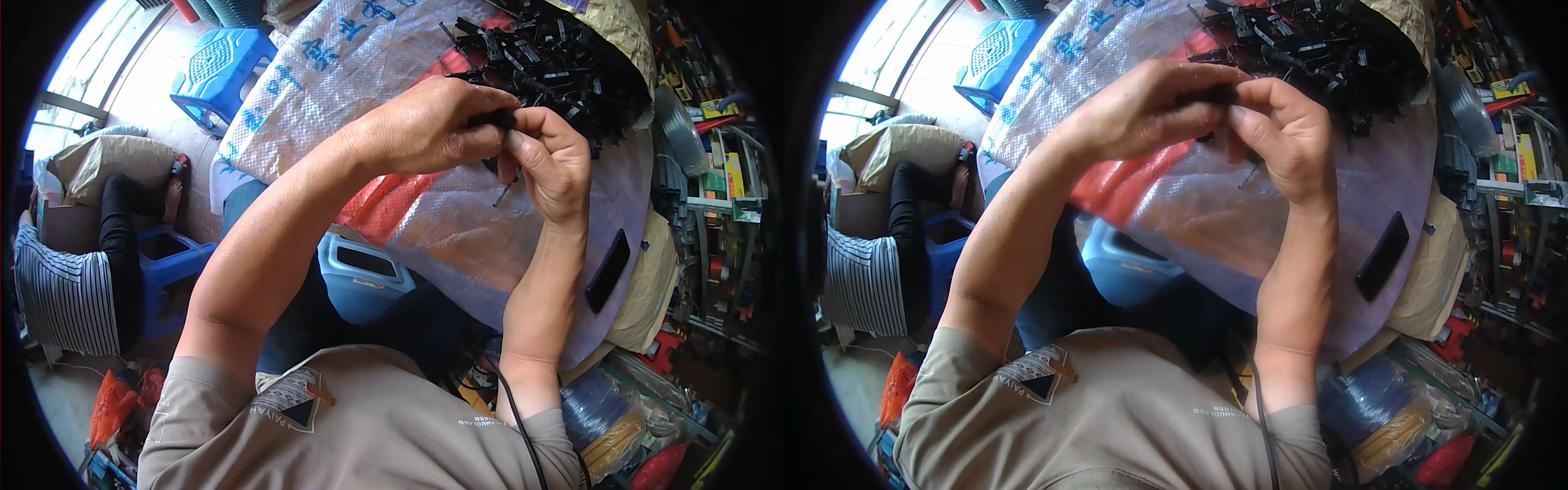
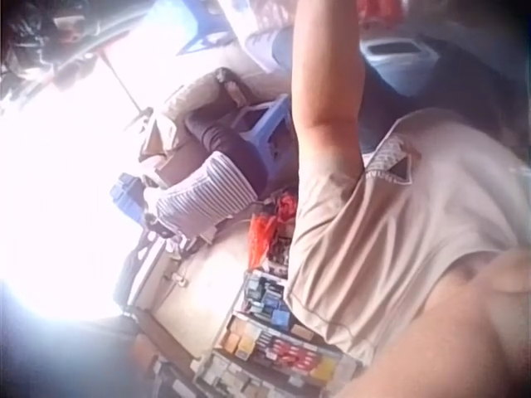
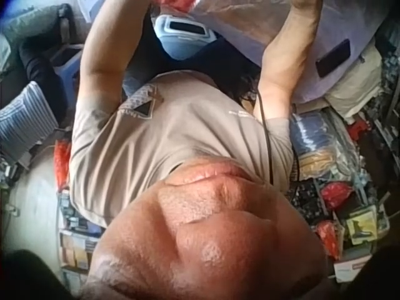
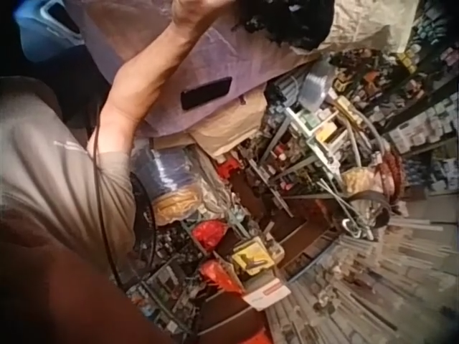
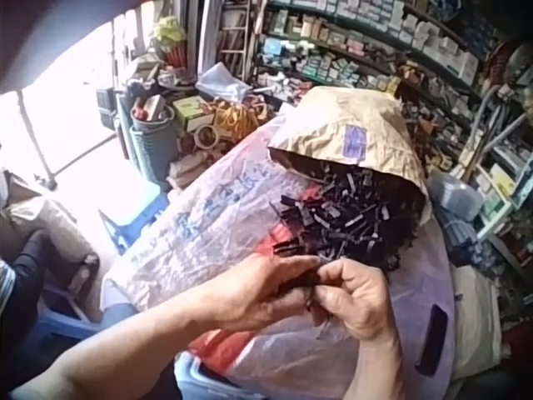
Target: Assembling or inspecting small black plastic hardware components by hand at a workbench.
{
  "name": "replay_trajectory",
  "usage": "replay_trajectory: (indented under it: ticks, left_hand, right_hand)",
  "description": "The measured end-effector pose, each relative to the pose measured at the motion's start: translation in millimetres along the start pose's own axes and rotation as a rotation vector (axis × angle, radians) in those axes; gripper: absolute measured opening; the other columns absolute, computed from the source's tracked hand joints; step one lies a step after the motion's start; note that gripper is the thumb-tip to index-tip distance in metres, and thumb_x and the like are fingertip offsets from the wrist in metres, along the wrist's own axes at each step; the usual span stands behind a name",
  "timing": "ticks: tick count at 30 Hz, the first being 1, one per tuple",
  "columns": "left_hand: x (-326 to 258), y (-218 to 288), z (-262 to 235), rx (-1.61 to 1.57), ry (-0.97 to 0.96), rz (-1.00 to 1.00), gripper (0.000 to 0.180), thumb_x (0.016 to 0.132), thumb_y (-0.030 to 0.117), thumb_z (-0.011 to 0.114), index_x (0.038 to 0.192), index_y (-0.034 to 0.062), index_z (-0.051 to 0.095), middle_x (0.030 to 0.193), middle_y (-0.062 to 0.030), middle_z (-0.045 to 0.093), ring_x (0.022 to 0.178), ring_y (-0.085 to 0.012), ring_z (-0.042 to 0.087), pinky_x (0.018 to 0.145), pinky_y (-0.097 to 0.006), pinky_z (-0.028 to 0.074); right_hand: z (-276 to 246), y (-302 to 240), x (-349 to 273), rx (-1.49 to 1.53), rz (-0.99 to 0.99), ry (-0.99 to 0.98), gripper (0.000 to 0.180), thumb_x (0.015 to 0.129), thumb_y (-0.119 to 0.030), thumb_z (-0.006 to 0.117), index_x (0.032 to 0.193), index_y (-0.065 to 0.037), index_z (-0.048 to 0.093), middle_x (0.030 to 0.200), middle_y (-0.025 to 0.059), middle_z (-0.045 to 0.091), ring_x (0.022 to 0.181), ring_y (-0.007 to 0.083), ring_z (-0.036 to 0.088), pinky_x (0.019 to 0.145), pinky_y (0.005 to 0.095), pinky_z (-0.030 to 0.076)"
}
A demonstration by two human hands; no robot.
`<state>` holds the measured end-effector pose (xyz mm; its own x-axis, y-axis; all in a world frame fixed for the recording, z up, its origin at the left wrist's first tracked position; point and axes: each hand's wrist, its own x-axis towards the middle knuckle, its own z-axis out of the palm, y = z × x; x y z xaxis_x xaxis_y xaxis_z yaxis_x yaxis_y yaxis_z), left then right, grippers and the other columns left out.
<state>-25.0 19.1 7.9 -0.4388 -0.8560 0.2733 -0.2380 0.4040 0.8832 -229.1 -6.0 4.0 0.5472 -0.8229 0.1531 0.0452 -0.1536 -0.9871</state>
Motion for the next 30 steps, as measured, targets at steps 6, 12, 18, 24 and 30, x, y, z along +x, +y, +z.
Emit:
replay_trajectory:
  ticks: [6,12,18,24,30]
  left_hand:
    - [0.4,-4.1,-1.0,-0.037,-0.006,0.013,0.044,0.093,0.019,0.058,0.131,-0.0010,0.051,0.104,-0.0182,0.067,0.092,-0.0244,0.069,0.085,-0.033,0.053]
    - [1.0,-2.5,0.7,0.022,-0.030,0.027,0.044,0.092,0.022,0.060,0.130,0.0005,0.054,0.106,-0.0199,0.067,0.094,-0.0282,0.069,0.087,-0.036,0.054]
    - [1.8,-5.5,5.9,0.120,0.032,0.032,0.039,0.090,0.020,0.060,0.124,0.0005,0.057,0.102,-0.0195,0.067,0.088,-0.0284,0.070,0.082,-0.036,0.056]
    - [2.7,-7.8,-1.3,-0.009,0.104,-0.053,0.038,0.088,0.023,0.060,0.119,0.0007,0.062,0.098,-0.0176,0.068,0.089,-0.0247,0.069,0.084,-0.034,0.054]
    - [13.9,-38.2,-34.4,-1.053,0.393,-0.284,0.020,0.088,0.022,0.063,0.094,0.0031,0.063,0.072,-0.0074,0.061,0.057,-0.0149,0.061,0.047,-0.025,0.046]
  right_hand:
    - [2.0,-3.6,-0.2,-0.003,-0.006,0.014,0.015,0.090,-0.007,0.060,0.098,0.006,0.058,0.077,0.0072,0.062,0.058,0.0100,0.055,0.055,0.0202,0.044]
    - [1.8,-0.7,-0.2,-0.043,-0.007,0.024,0.013,0.089,-0.007,0.059,0.096,0.004,0.058,0.074,0.0053,0.061,0.056,0.0083,0.053,0.052,0.0195,0.042]
    - [-0.6,1.4,-0.1,-0.080,-0.005,-0.004,0.012,0.088,-0.008,0.056,0.096,-0.001,0.062,0.073,0.0016,0.061,0.060,0.0052,0.054,0.054,0.0183,0.046]
    - [6.6,1.9,3.4,-0.026,0.011,0.060,0.018,0.087,-0.014,0.066,0.097,0.000,0.062,0.074,0.0003,0.062,0.062,0.0051,0.055,0.055,0.0188,0.046]
    - [31.4,9.5,0.9,-1.005,-0.140,0.074,0.029,0.075,-0.011,0.076,0.097,0.000,0.061,0.077,0.0063,0.060,0.062,0.0096,0.055,0.057,0.0253,0.046]
